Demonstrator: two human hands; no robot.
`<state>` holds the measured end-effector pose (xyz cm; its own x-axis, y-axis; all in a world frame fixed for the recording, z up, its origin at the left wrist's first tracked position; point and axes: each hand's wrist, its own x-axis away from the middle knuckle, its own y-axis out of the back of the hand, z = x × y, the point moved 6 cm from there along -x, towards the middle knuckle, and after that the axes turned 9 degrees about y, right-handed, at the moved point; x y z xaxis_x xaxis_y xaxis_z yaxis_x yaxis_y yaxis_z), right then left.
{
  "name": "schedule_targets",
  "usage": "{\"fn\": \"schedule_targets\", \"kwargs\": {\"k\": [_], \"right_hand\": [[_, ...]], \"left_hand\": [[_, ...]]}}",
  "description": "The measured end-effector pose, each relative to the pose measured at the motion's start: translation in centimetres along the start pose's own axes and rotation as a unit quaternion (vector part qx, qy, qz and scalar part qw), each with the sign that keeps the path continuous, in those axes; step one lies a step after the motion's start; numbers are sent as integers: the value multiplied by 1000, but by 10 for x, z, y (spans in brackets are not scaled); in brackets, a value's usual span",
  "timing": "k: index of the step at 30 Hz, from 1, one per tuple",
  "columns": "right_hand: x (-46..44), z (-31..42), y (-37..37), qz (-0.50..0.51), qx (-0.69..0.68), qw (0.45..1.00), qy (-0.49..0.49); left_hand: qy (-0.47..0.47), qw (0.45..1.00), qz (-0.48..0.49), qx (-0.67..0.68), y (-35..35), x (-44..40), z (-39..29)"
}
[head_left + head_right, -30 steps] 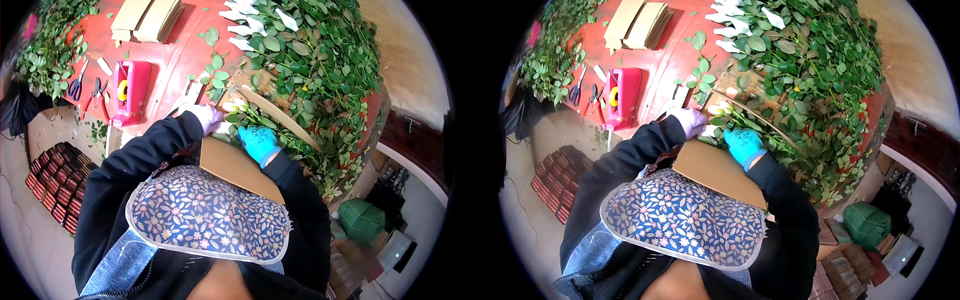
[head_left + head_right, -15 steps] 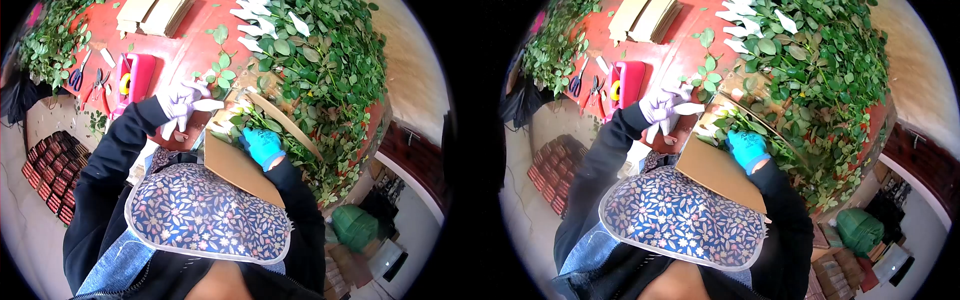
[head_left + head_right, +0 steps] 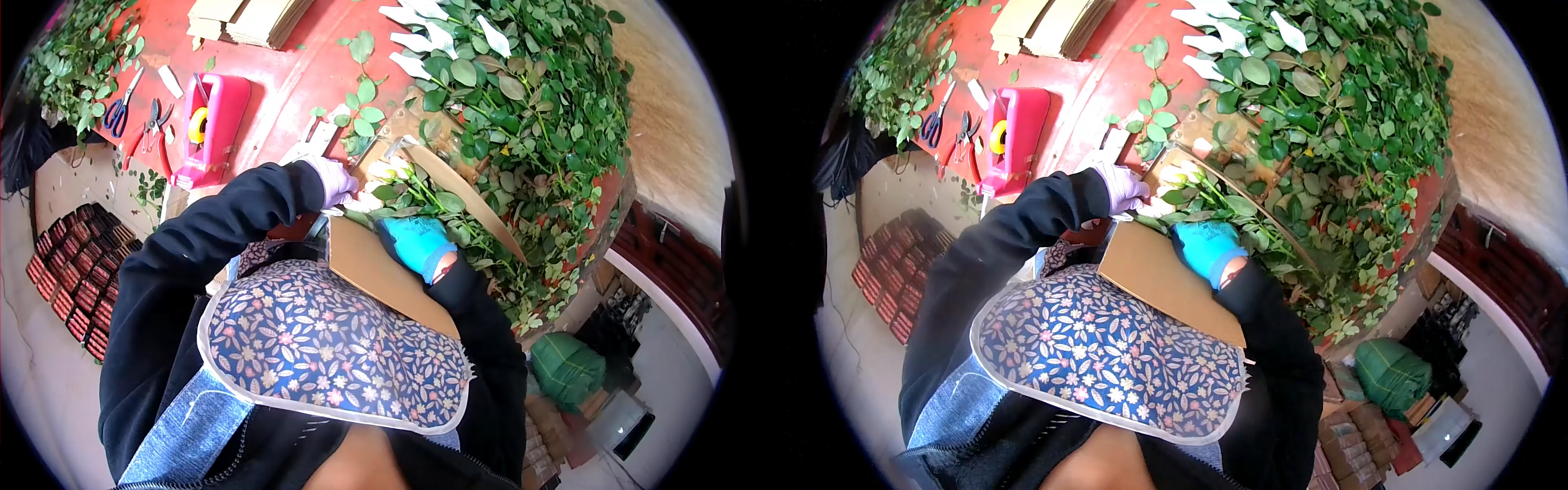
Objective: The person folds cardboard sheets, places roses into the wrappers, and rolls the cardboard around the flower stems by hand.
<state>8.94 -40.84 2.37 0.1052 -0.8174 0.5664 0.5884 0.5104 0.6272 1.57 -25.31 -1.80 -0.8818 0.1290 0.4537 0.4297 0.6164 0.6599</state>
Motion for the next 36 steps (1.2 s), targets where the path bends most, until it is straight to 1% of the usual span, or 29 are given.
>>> {"fn": "schedule_targets", "kwargs": {"k": [2, 5, 6, 7, 9, 10, 11, 12, 13, 14, 16, 17, 18, 19, 20, 21, 22, 23, 24, 25, 26, 27, 28, 29, 31, 33, 34, 35, 36], "right_hand": [[-1, -5, -3, -54, -35, 997, 38], [-7, -11, -9, -35, -54, 998, 23], [-7, -10, -8, -21, -51, 998, 16], [-5, -9, -8, -20, -51, 998, 16], [2, -8, 0, -90, -145, 985, 19], [2, -7, 2, -88, -143, 986, 18], [3, -4, 8, -123, -163, 979, 26], [5, -2, 10, -156, -185, 970, 35], [6, -3, 7, -152, -188, 970, 33], [3, -7, 5, -126, -173, 976, 42], [-2, -5, 7, -74, -153, 985, 39], [-3, -5, 5, -75, -150, 985, 41], [-4, -7, -1, -60, -117, 991, 32], [-7, -10, -7, -45, -84, 995, 23], [-8, -13, -12, -45, -84, 995, 26], [-10, -10, -9, -76, -40, 995, 57], [-9, -5, -6, -105, 4, 991, 87], [-9, -6, -5, -104, 2, 991, 87], [-9, 0, 3, -35, 12, 997, 67], [-10, 2, 3, 33, 22, 998, 47], [-13, -4, -5, -6, 30, 998, 56], [-13, -4, -5, -6, 29, 998, 59], [-14, -4, -4, -12, 47, 996, 69], [-13, -3, -3, -16, 62, 995, 77], [-13, -9, -5, -12, 38, 997, 66], [-13, -20, -12, -99, 20, 989, 111], [-22, -10, -9, -95, 11, 987, 127], [-15, -14, 0, -88, 13, 988, 123], [-15, -22, -8, -58, 37, 991, 117]], "left_hand": [[-20, 999, -17, -46, -3, -2, -2], [-19, 998, -9, -60, 4, 1, -8], [-31, 997, -35, -54, 6, 3, -9], [-31, 997, -36, -54, 5, 5, -6], [-20, 994, -84, 62, 15, 8, 0], [7, 993, -74, 93, 14, 7, 3], [8, 992, -75, 97, 15, 7, 3], [-4, 985, -87, 147, 19, 8, -1], [-16, 976, -98, 195, 22, 10, -4], [-33, 970, -113, 212, 27, 9, -7], [-38, 971, -117, 203, 31, 11, -10], [-41, 972, -122, 196, 33, 13, -10], [-40, 972, -125, 194, 30, 14, -7], [-19, 978, -130, 161, 22, 16, 2], [2, 983, -133, 127, 16, 19, 10], [3, 983, -132, 127, 15, 24, 13], [-1, 981, -151, 124, 15, 31, 13], [-5, 978, -172, 120, 15, 37, 12], [13, 977, -146, 154, 13, 43, 10], [15, 977, -146, 154, 12, 52, 8], [19, 962, -209, 177, 18, 64, 9], [23, 942, -272, 197, 26, 78, 13], [80, 945, -254, 191, 37, 90, 23], [106, 949, -265, 131, 39, 104, 35], [104, 955, -260, 102, 46, 142, 32], [130, 950, -235, 159, 24, 191, 53], [214, 926, -190, 247, 2, 244, 75], [288, 901, -208, 249, -15, 272, 91], [364, 893, -189, 186, -34, 297, 112]]}}
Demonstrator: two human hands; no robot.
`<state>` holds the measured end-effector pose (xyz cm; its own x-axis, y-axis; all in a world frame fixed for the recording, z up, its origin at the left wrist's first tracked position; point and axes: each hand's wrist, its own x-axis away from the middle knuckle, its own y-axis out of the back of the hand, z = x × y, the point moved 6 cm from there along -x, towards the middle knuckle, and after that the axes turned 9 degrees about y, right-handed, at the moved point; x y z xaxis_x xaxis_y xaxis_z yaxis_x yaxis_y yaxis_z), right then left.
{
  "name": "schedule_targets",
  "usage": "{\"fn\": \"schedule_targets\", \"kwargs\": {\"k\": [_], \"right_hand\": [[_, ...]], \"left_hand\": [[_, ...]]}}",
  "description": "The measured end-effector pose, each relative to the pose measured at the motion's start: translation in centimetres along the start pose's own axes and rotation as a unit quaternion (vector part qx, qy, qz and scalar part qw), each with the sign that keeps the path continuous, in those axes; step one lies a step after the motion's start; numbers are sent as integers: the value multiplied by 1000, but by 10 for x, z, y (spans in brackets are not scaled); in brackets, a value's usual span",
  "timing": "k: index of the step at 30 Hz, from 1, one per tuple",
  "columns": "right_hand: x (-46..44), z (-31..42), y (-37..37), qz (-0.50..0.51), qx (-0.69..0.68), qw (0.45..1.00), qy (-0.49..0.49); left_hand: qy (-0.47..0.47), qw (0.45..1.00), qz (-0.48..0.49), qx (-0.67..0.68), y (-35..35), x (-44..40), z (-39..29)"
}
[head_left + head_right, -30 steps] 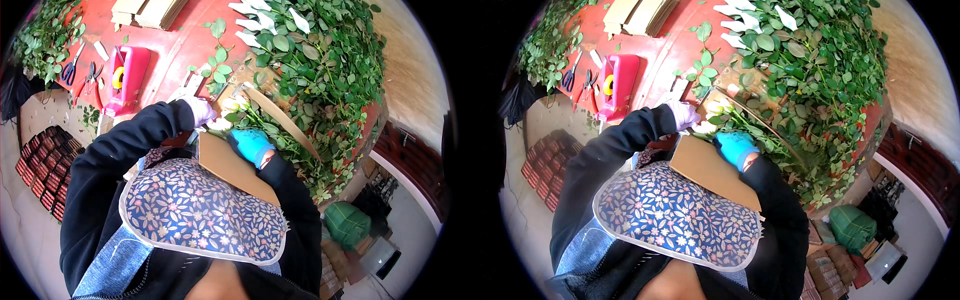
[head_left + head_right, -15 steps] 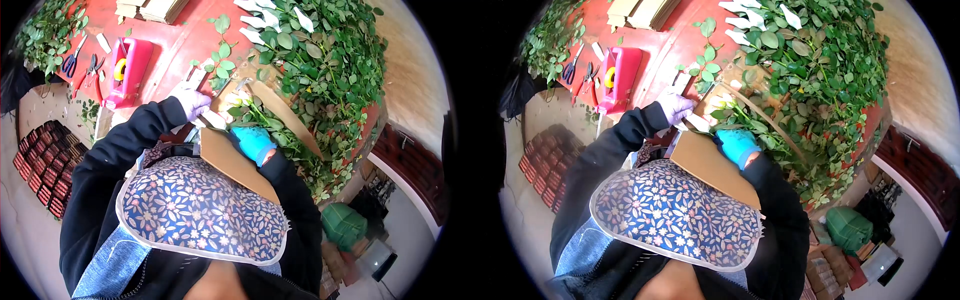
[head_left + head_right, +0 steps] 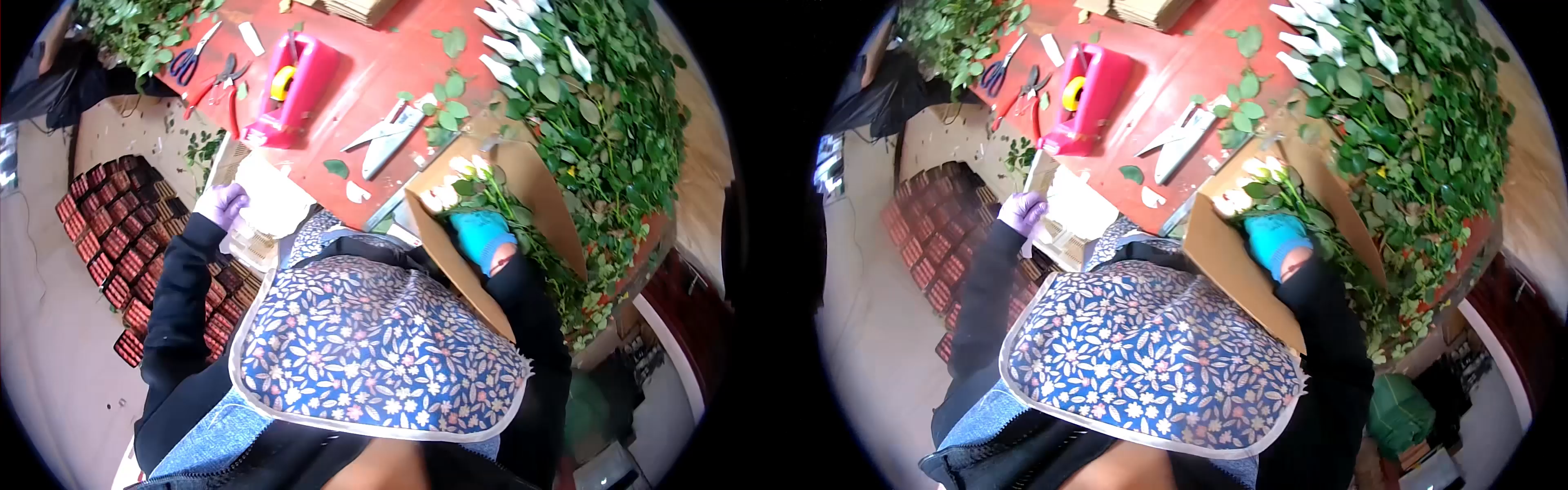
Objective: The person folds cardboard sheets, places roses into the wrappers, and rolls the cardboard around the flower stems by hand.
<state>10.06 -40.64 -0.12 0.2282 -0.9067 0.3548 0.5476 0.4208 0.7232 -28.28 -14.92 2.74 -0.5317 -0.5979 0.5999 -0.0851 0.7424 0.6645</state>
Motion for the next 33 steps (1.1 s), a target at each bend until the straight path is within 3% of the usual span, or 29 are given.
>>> {"fn": "schedule_targets", "kwargs": {"k": [3, 4, 6, 7, 9, 10, 11, 12, 13, 14, 15, 16, 19, 20, 21, 25, 27, 28, 29, 31, 33], "right_hand": [[0, -7, -9, 87, 31, 995, -35], [-1, -5, -6, 81, 9, 996, -46], [3, -4, -1, 80, -5, 995, -65], [3, -3, 0, 108, 0, 991, -82], [4, -5, -5, -15, -23, 999, -32], [2, -4, -5, 48, -13, 996, -68], [0, -5, -5, 45, -9, 997, -68], [0, -9, -15, 89, 7, 993, -81], [0, -14, -20, 133, 21, 986, -95], [0, -10, -16, 155, 20, 982, -107], [-1, -17, -25, 115, 5, 987, -111], [-6, -13, -19, 75, -10, 991, -114], [-5, -5, -19, 126, 15, 986, -106], [-6, -7, -23, 63, 6, 994, -88], [-7, -4, -19, 0, -5, 998, -69], [4, 17, 6, 15, 3, 999, -44], [4, 38, 44, 6, -2, 996, -91], [11, 38, 51, -51, -6, 996, -77], [10, 39, 52, -43, -5, 996, -76], [10, 34, 54, -34, 36, 985, -163], [6, 29, 37, -14, 70, 988, -135]], "left_hand": [[130, 959, 4, -253, -36, 5, 120], [202, 925, 61, -315, -45, 4, 126], [209, 880, 200, -378, -70, -25, 117], [166, 867, 240, -405, -82, -36, 104], [82, 887, 257, -375, -66, -52, -27], [-28, 925, 196, -323, -51, -53, -93], [-139, 944, 131, -268, -40, -53, -148], [-285, 942, 100, -143, -38, -55, -192], [-363, 925, 101, -56, -26, -52, -244], [-471, 874, 110, 49, -43, -64, -258], [-426, 876, 227, 12, -50, -71, -276], [-439, 864, 246, 6, -73, -84, -276], [-481, 839, 241, -81, -108, -93, -276], [-510, 822, 238, -91, -113, -92, -277], [-435, 824, 288, -220, -113, -89, -285], [-428, 834, 289, -194, -117, -94, -283], [-420, 843, 273, -197, -116, -95, -282], [-412, 846, 273, -197, -119, -96, -281], [-405, 850, 274, -197, -122, -97, -279], [-393, 855, 278, -195, -130, -97, -274], [-383, 858, 282, -193, -136, -99, -271]]}}
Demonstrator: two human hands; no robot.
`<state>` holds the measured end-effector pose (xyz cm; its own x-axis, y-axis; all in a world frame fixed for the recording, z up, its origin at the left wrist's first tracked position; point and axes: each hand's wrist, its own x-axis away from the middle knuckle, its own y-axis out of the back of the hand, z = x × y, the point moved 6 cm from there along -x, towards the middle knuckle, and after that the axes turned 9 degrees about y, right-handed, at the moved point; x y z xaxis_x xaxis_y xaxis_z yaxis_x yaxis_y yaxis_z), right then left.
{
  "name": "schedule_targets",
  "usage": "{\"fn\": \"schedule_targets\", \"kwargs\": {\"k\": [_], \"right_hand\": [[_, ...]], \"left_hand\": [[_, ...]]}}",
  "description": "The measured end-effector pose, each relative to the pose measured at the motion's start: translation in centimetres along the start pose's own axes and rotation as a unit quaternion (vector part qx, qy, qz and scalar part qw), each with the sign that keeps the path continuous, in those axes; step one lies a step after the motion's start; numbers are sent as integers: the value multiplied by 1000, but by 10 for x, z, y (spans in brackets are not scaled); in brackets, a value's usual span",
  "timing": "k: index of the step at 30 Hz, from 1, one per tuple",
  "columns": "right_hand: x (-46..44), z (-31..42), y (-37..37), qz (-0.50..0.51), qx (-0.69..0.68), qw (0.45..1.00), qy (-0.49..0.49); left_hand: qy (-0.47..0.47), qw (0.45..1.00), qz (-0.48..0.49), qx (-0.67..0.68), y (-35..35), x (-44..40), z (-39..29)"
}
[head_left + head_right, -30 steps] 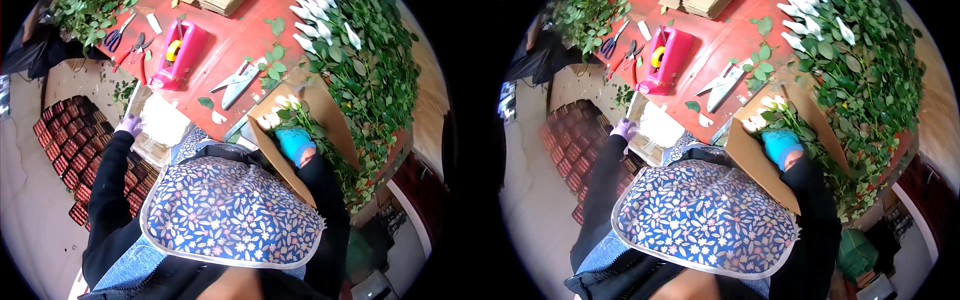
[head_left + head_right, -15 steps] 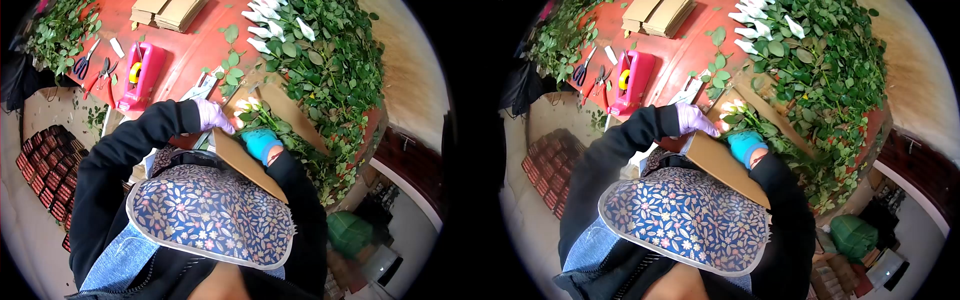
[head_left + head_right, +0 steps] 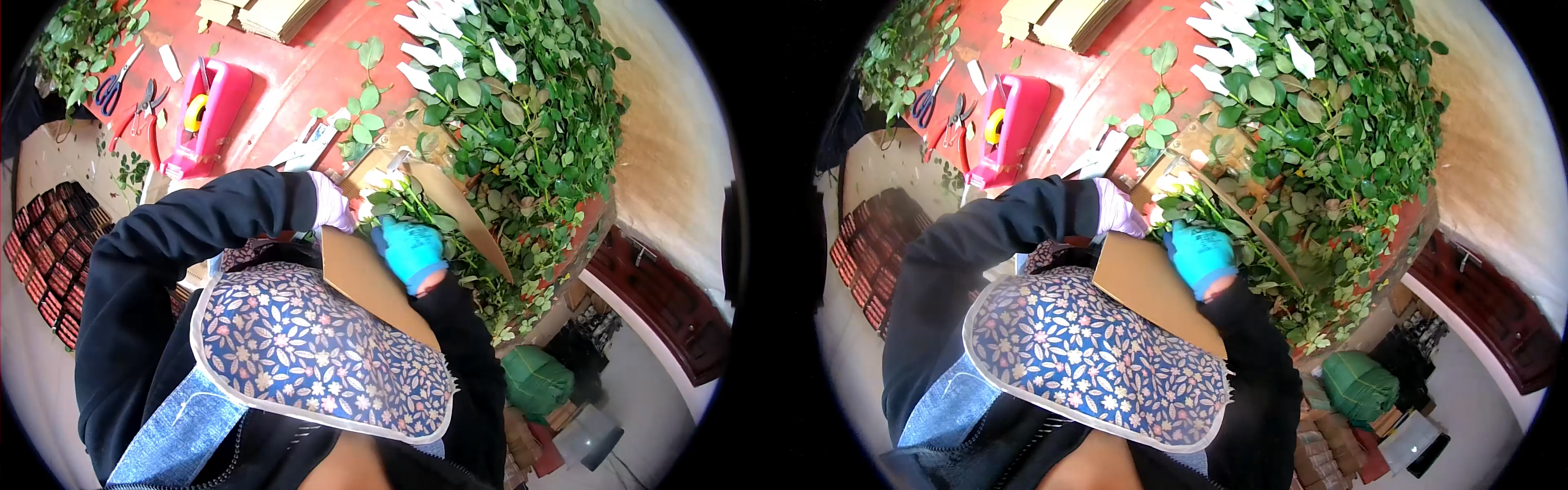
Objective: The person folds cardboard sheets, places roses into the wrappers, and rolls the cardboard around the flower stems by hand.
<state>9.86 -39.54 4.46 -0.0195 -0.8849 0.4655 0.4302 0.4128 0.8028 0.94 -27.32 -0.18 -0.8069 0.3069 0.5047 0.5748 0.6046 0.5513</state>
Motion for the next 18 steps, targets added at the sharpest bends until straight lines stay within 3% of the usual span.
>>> {"fn": "schedule_targets", "kwargs": {"k": [5, 8, 10, 12, 15, 18], "right_hand": [[-13, -8, -23, -13, -27, 999, 14], [-17, -1, -18, 6, -39, 999, 4], [-16, -2, -20, 6, -48, 999, 7], [-16, 0, -20, 25, -16, 999, 15], [-17, -1, -22, 55, 12, 998, 15], [-14, -2, -20, 28, -2, 999, 16]], "left_hand": [[22, 999, 9, 35, -22, -12, 14], [19, 981, -12, 193, -57, -31, 36], [-5, 966, -22, 257, -31, -16, 28], [-99, 986, -57, 118, 6, 11, 2], [-114, 979, -149, 82, 40, 19, -11], [-147, 976, -162, 7, 30, 8, -19]]}}
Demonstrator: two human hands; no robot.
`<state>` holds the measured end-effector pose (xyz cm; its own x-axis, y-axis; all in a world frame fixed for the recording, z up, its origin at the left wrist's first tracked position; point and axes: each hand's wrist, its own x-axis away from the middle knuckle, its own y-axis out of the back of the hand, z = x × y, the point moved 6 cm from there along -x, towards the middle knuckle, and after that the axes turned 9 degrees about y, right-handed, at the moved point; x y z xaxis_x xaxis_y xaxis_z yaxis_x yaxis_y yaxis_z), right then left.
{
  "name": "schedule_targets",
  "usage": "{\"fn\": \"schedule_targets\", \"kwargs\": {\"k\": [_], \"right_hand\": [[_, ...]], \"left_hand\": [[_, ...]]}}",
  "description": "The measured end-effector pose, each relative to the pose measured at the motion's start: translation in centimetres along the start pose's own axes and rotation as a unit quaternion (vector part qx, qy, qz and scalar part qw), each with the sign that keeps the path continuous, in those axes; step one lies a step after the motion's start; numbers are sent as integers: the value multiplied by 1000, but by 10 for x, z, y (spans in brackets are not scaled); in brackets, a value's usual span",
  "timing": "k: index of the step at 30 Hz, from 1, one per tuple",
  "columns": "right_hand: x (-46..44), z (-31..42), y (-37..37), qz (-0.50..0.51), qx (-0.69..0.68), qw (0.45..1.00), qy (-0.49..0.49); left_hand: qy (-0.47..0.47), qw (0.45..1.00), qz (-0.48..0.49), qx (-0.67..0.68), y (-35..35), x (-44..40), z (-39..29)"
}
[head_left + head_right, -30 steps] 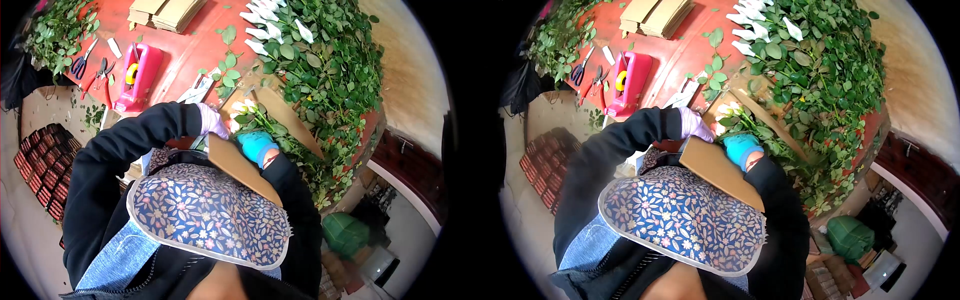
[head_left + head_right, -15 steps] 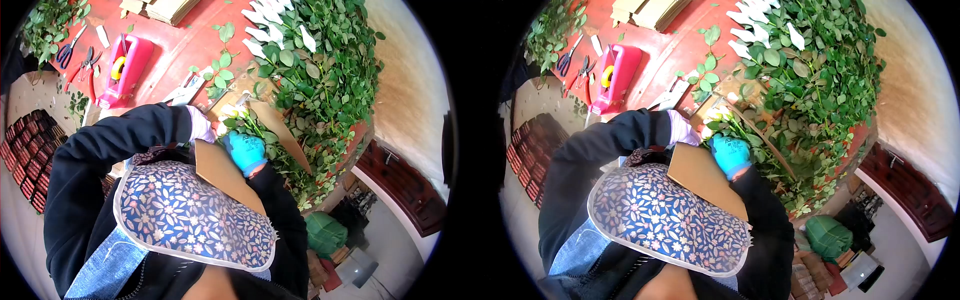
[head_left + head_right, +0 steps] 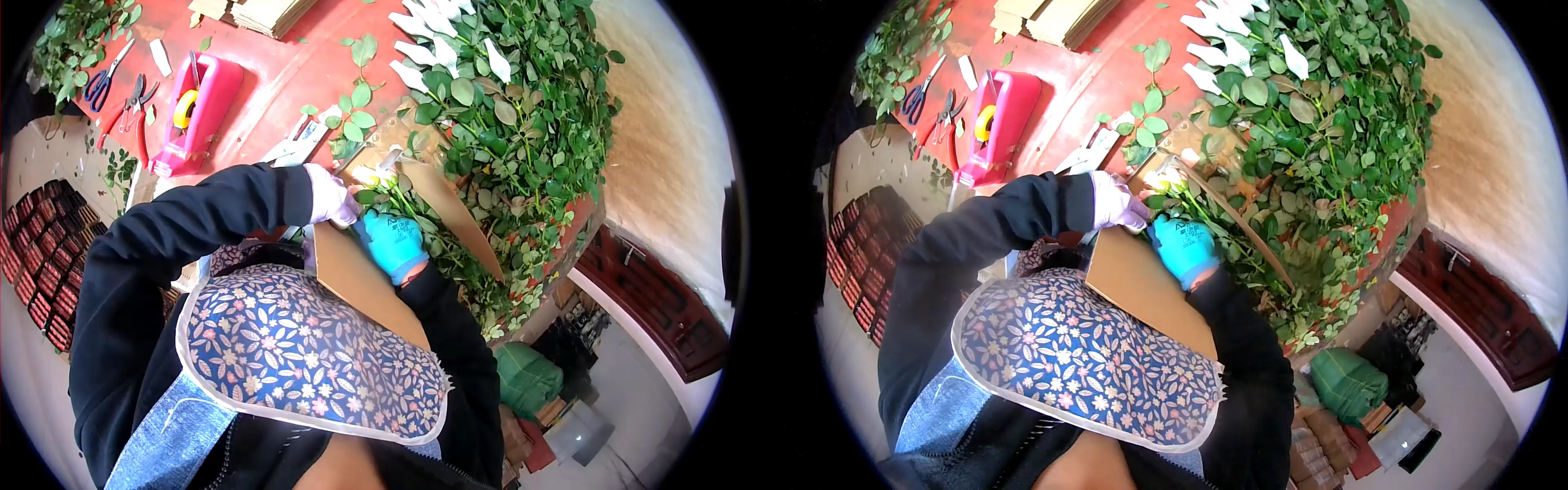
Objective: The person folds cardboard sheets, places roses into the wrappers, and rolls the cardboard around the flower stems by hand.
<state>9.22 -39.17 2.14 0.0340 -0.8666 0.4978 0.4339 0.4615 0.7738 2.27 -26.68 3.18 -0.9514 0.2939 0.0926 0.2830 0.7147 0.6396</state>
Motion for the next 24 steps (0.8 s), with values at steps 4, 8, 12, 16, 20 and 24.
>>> {"fn": "schedule_targets", "kwargs": {"k": [4, 8, 12, 16, 20, 24], "right_hand": [[15, 1, 32, -158, 30, 987, 6], [19, -5, 33, -197, 57, 979, -16], [19, -15, 14, -133, 75, 986, -61], [11, -14, 14, -109, 75, 989, -65], [3, -16, 9, -126, 100, 984, -71], [0, -8, 14, -130, 58, 989, -43]], "left_hand": [[84, 994, 45, -45, 5, 4, -3], [129, 990, 53, 3, -1, 0, 1], [156, 985, 73, -3, -10, 2, 5], [181, 981, 73, -9, -17, 6, 7], [165, 983, 75, 11, -9, 9, 1], [149, 984, 97, 13, 2, 7, 0]]}}
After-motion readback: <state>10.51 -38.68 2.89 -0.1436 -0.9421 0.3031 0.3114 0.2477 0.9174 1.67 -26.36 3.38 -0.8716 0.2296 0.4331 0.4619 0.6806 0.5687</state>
